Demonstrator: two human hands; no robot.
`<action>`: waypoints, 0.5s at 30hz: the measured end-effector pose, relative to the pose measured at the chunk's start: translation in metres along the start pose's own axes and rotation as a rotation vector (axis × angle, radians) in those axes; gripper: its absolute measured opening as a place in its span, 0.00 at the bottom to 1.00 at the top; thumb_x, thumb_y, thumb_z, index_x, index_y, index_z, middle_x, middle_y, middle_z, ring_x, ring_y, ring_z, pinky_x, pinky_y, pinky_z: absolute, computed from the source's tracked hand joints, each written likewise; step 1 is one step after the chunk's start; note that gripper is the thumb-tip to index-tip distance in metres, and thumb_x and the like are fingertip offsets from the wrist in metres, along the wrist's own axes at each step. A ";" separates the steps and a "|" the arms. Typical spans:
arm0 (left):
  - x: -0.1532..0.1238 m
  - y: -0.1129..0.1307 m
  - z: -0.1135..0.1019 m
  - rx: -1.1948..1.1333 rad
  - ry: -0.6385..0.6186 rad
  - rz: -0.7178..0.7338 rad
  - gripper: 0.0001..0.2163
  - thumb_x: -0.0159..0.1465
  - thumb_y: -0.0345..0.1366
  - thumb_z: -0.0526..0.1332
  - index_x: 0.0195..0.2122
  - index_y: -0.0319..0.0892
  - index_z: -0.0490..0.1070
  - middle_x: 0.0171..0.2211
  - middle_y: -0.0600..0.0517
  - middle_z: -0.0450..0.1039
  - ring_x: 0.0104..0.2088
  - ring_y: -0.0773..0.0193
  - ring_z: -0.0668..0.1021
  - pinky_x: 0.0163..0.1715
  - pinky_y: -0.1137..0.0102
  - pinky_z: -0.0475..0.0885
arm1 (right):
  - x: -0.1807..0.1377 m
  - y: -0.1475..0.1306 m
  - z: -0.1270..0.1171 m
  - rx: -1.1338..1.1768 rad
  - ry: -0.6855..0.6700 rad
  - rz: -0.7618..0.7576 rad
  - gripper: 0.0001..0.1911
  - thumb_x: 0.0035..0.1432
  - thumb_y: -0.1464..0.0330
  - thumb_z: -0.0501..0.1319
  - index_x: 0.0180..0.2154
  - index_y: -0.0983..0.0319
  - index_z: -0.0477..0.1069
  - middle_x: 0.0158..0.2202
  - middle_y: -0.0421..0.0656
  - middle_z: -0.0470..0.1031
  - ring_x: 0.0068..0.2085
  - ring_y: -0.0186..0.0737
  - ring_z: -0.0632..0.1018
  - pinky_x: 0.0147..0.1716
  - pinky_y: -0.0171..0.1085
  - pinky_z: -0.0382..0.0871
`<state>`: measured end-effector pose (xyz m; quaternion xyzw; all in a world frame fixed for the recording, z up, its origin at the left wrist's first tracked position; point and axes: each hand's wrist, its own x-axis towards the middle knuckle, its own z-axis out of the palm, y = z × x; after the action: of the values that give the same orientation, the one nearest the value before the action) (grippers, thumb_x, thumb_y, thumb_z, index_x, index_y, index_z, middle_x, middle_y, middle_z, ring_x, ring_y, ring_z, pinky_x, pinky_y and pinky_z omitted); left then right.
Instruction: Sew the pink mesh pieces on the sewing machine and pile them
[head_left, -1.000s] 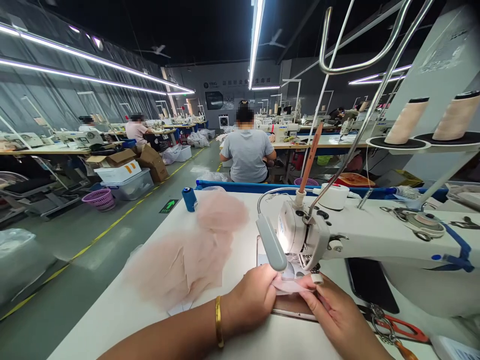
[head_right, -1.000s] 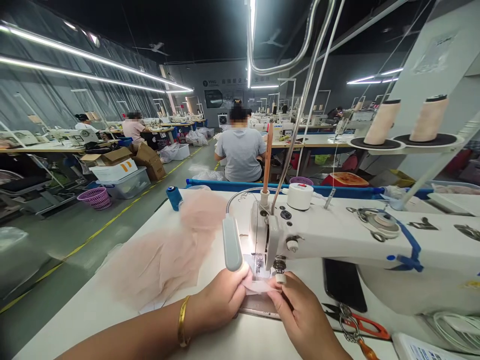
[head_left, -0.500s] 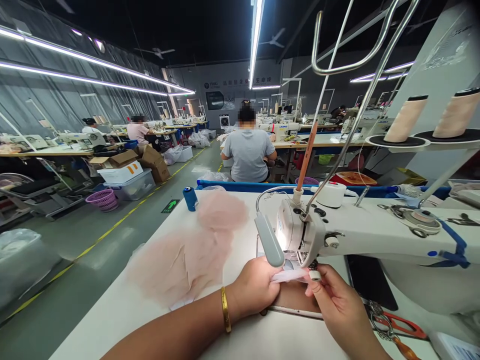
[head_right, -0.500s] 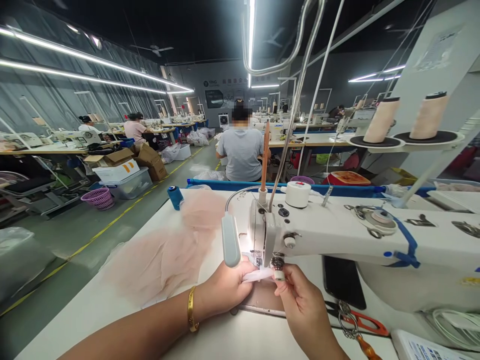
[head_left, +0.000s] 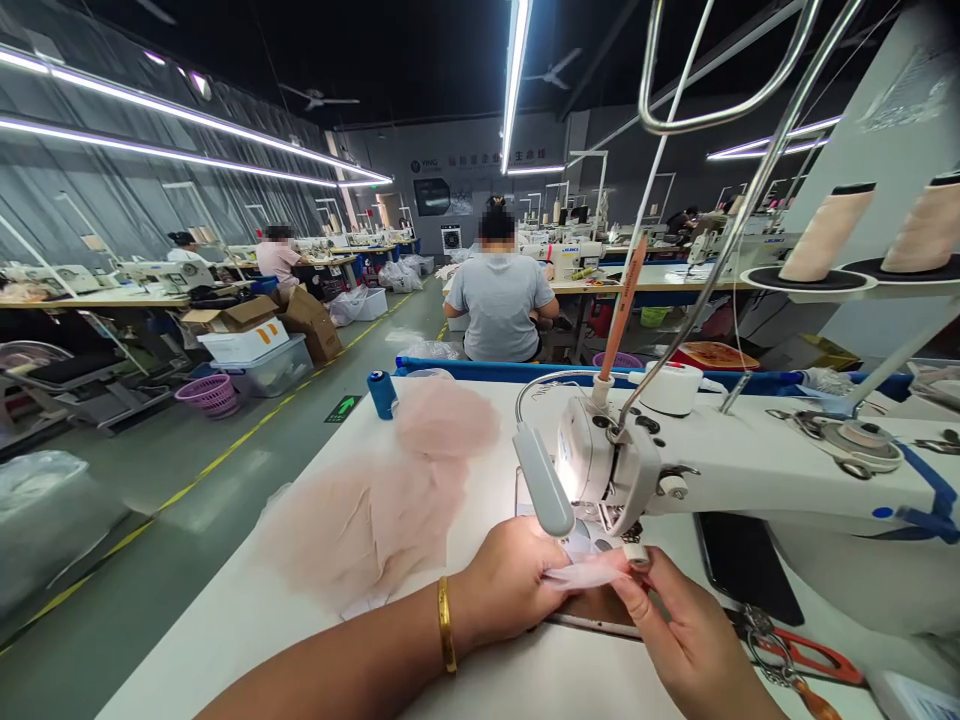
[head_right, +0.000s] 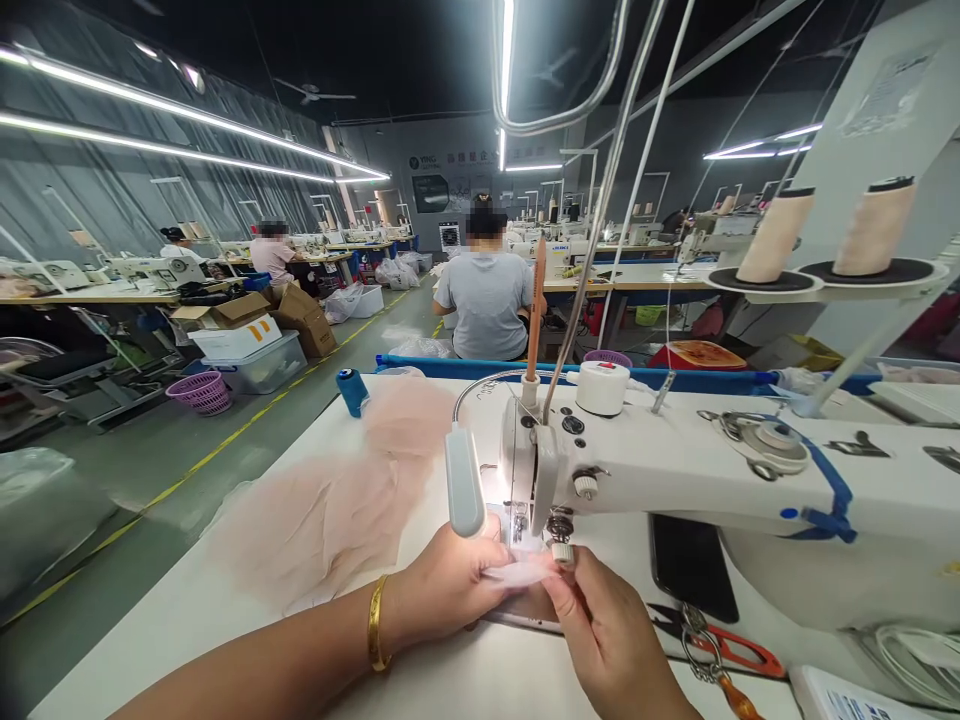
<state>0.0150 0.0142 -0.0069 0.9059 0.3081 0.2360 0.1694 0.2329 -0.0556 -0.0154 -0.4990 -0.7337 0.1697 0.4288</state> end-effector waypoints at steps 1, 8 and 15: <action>-0.003 0.001 0.000 0.030 -0.026 0.033 0.12 0.71 0.36 0.64 0.28 0.42 0.77 0.28 0.54 0.67 0.27 0.66 0.69 0.30 0.71 0.66 | 0.001 0.000 -0.004 -0.040 -0.077 -0.099 0.12 0.78 0.63 0.51 0.41 0.55 0.71 0.34 0.39 0.80 0.33 0.39 0.82 0.35 0.33 0.75; -0.022 0.009 -0.002 0.128 -0.212 0.013 0.04 0.64 0.35 0.64 0.32 0.44 0.76 0.30 0.53 0.70 0.30 0.62 0.70 0.29 0.70 0.63 | 0.003 -0.007 -0.016 -0.377 -0.366 -0.402 0.13 0.76 0.69 0.54 0.36 0.55 0.69 0.30 0.39 0.77 0.31 0.38 0.81 0.34 0.33 0.77; -0.018 0.003 -0.004 0.244 -0.180 0.092 0.04 0.64 0.36 0.67 0.32 0.44 0.78 0.30 0.52 0.68 0.28 0.62 0.67 0.29 0.68 0.61 | 0.002 0.009 -0.009 -0.417 -0.265 -0.481 0.11 0.75 0.70 0.52 0.38 0.55 0.69 0.30 0.39 0.78 0.31 0.39 0.82 0.35 0.35 0.79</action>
<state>0.0019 0.0006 -0.0081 0.9504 0.2763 0.1222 0.0741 0.2445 -0.0512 -0.0154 -0.3624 -0.8986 -0.0263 0.2461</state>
